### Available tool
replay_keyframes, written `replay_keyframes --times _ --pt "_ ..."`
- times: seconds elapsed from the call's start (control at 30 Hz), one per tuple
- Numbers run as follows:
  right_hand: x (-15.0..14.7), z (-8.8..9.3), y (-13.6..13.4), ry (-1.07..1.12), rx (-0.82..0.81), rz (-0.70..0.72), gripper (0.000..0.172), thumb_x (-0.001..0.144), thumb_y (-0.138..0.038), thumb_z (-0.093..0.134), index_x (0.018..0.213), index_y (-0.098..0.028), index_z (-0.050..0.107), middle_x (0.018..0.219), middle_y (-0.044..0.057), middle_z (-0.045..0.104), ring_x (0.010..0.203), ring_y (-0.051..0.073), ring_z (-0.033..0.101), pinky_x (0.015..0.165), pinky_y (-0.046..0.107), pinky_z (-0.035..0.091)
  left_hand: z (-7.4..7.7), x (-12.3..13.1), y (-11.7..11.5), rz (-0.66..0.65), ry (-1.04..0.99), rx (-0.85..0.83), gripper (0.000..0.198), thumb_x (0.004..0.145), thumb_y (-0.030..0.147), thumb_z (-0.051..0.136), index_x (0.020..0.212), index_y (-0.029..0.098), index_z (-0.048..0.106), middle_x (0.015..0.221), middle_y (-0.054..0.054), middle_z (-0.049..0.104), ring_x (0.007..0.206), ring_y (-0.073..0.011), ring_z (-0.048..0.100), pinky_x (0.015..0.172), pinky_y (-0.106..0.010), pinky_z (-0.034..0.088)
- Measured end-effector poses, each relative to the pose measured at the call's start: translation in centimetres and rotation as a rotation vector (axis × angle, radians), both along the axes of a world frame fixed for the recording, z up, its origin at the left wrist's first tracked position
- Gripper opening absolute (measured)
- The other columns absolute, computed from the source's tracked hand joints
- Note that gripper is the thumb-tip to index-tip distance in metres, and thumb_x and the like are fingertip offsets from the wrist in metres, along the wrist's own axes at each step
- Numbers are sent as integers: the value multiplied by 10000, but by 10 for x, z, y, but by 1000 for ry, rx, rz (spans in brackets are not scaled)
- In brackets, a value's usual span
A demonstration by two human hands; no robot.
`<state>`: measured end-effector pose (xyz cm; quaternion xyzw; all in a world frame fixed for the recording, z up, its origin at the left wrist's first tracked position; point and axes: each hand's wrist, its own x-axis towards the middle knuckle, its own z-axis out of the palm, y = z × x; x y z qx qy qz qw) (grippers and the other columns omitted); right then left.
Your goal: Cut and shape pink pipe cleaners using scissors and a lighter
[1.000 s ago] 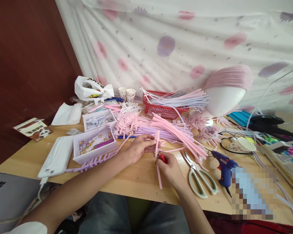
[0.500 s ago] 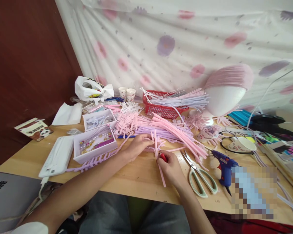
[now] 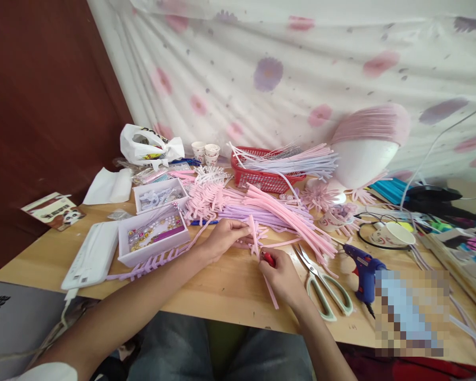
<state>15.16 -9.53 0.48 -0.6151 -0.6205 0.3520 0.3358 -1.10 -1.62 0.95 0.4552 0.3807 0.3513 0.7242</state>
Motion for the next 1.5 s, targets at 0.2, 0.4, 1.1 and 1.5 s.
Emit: replay_keyframes --times 0.2,0.4,1.1,1.5 --pt "3 -4 -1 -11 -13 13 187 694 -187 421 609 -223 259 587 -55 249 568 102 255 530 281 180 -5 0 1 -18 2 6 296 691 388 825 809 125 762 795 -80 755 776 -203 716 740 -323 584" --pt "2 0 -4 -22 -32 41 199 687 -182 423 614 -220 242 592 -55 230 574 101 243 538 291 159 -3 1 -1 -30 3 16 396 607 428 879 812 112 755 801 -81 750 757 -196 713 701 -295 576" --pt "-2 2 -6 -23 -35 56 192 682 -176 421 611 -221 249 586 -54 240 568 102 242 536 287 165 -1 0 -3 -60 -4 1 427 606 459 863 821 109 748 796 -97 748 742 -196 702 712 -313 564" --pt "-2 2 -7 -40 -41 73 196 680 -166 435 610 -219 259 580 -54 250 564 106 252 539 290 169 -6 3 -4 -52 6 52 353 647 436 835 771 130 709 750 -47 698 686 -146 664 635 -248 534"
